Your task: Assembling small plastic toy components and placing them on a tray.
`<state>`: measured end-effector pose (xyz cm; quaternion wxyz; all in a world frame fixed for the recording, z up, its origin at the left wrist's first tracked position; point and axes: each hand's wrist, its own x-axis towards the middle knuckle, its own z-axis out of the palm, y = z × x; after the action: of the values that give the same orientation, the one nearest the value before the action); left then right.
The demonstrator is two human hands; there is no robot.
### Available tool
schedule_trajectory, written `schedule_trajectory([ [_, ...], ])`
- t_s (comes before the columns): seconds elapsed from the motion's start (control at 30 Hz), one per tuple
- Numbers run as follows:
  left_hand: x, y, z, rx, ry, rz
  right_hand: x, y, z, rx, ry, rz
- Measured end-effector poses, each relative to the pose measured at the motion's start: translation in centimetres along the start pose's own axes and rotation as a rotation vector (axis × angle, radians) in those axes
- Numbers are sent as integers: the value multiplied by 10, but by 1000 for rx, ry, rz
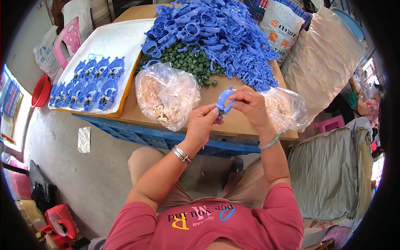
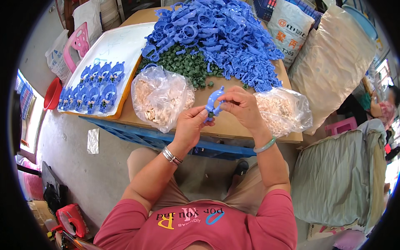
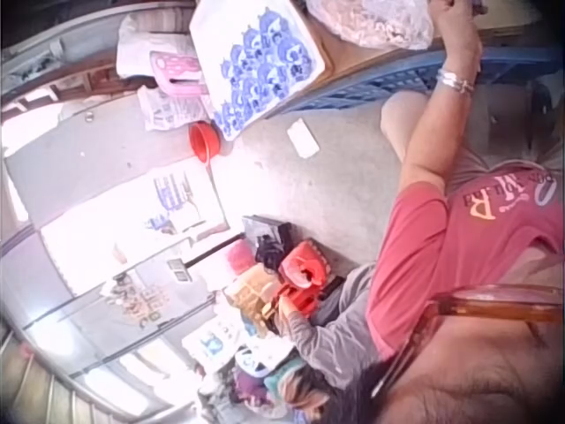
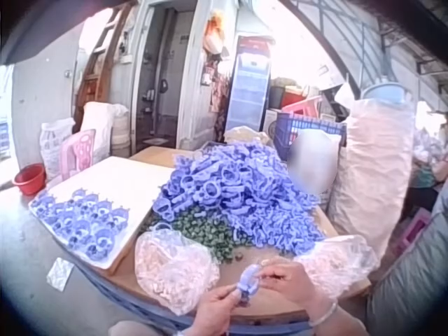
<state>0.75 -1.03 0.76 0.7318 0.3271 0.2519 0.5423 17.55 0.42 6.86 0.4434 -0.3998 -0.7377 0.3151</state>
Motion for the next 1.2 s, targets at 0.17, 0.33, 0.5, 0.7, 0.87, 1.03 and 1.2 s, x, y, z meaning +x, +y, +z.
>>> schedule_trajectory([
  [0.17, -1, -2, 2, 274, 60, 124, -1, 2, 2, 7, -26, 12],
  [0.33, -3, 1, 0, 99, 44, -9, -2, 1, 9, -66, 48, -10],
  [0.5, -1, -1, -1, 79, 85, -15, -5, 11, 13, -32, 59, 78],
  [0.7, 1, 0, -1, -55, 102, -124, -7, 18, 23, 201, 145, 164],
  [0.87, 5, -3, -9, -209, 119, -174, -3, 7, 27, -212, 161, -43],
  [1.03, 4, 1, -7, -261, 70, -188, -2, 19, 28, -61, 162, 38],
  [1.2, 0, 6, -5, -267, 79, -182, 1, 17, 25, -259, 100, -215],
])
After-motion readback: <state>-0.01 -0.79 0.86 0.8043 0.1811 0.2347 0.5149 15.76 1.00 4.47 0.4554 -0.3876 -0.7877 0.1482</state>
